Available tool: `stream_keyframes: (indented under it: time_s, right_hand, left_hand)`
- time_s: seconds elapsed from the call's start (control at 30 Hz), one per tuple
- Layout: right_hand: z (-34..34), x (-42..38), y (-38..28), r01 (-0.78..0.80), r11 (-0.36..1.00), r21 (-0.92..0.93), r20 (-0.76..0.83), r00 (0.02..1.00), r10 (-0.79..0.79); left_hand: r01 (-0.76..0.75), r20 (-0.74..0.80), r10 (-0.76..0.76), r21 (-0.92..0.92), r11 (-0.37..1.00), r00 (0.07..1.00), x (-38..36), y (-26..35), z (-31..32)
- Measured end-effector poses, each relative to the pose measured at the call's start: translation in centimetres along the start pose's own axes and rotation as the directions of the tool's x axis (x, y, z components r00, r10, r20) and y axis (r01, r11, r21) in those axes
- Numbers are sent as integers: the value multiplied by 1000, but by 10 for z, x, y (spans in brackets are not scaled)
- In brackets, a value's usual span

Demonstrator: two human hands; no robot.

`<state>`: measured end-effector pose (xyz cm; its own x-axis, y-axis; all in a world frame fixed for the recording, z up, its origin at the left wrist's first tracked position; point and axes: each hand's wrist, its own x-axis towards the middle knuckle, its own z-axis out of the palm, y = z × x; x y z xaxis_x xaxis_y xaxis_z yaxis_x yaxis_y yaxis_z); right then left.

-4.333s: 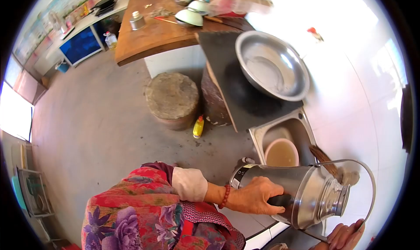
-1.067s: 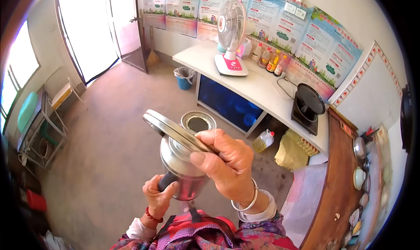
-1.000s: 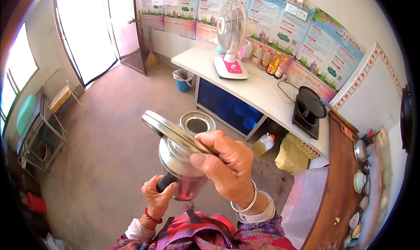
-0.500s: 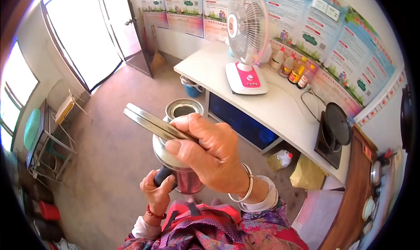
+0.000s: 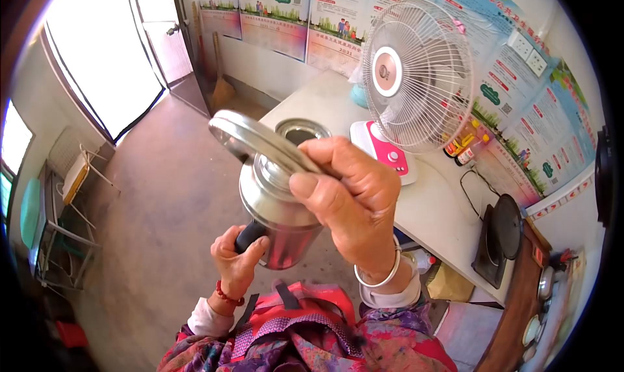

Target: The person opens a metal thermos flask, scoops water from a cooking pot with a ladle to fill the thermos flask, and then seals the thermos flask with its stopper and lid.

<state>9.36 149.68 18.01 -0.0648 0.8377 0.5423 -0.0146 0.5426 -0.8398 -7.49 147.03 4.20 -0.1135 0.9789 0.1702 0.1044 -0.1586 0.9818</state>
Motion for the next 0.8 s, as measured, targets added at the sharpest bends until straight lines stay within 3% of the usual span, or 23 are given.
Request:
stream_keyframes:
  time_s: [0.23,0.4,0.63,0.8]
  right_hand:
    - [-35,95,59,70,997,37,-32,997,-68]
    - [-59,162,100,94,995,45,-20,995,-93]
    - [-73,242,165,31,995,91,-122,992,-20]
    - [-75,303,213,2,996,-85,-226,974,-22]
  left_hand:
    - [-74,15,74,5,997,997,118,-12,41]
    - [-37,-7,36,-53,998,999,193,-21,72]
    - [-63,77,62,8,998,995,310,-57,99]
    - [-105,198,114,-55,993,974,406,-84,129]
